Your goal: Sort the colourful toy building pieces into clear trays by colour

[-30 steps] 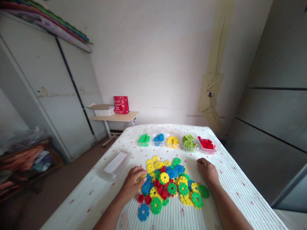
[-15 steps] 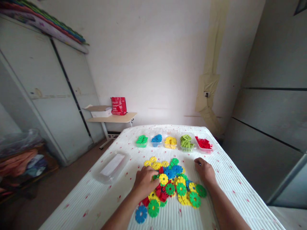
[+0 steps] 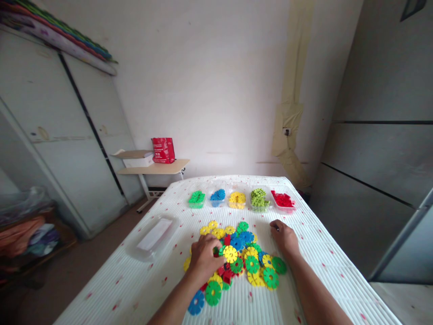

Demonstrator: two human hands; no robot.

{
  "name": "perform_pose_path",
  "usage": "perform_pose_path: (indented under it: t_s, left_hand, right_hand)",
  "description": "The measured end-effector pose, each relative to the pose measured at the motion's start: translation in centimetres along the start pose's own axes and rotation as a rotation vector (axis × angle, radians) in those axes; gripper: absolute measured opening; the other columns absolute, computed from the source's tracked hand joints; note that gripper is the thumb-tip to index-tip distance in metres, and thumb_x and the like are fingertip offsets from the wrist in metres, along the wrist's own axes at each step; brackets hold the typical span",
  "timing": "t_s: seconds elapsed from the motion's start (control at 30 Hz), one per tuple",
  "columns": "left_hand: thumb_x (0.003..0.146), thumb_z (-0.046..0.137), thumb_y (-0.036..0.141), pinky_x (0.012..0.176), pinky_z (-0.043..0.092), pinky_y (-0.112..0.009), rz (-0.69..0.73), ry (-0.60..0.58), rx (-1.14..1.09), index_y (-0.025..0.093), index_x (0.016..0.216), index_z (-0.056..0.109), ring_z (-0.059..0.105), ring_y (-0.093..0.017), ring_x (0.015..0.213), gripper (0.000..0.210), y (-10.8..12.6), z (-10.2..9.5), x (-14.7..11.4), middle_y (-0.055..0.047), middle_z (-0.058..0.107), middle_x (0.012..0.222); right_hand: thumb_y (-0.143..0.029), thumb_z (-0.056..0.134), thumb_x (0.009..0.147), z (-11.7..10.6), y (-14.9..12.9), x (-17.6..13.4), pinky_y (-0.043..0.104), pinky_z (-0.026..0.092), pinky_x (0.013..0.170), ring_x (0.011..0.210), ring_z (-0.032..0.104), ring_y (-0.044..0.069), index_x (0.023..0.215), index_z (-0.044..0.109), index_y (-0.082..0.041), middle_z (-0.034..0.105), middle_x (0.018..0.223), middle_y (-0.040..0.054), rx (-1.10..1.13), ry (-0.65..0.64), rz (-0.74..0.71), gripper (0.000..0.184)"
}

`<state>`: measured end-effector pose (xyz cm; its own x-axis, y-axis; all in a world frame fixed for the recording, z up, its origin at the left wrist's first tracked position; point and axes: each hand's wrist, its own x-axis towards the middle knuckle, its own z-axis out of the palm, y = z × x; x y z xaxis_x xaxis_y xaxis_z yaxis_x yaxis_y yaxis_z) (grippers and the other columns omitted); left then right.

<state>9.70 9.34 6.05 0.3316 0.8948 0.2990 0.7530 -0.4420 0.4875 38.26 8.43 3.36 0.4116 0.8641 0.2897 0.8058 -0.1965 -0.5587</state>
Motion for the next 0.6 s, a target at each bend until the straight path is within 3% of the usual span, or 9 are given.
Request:
perform_pose_path:
  t_s: [0.4,0.6]
  left_hand:
    - [0.051,0.064,0.011,0.081,0.040,-0.029,0.063,0.099,-0.263,0.019,0.054,0.062,0.056,-0.018,0.089,0.009,-1.2,0.9,0.3,-0.001,0.063,0.087]
    - [0.052,0.063,0.011,0.080,0.041,-0.027,0.006,0.065,-0.467,0.018,0.053,0.060,0.057,-0.017,0.086,0.007,-1.6,-0.4,0.8,-0.001,0.063,0.083]
  right_hand:
    - [-0.026,0.041,0.072,-0.1,-0.2,0.0,0.023,0.042,0.066,0.075,0.062,0.017,0.082,0.061,-0.020,0.068,0.079,0.0028,0.005,-0.002,0.002,0.023]
    - [-0.026,0.042,0.071,-0.1,0.0,0.1,0.023,0.042,0.065,0.074,0.062,0.017,0.083,0.063,-0.020,0.068,0.080,0.0028,-0.004,-0.003,0.003,0.024]
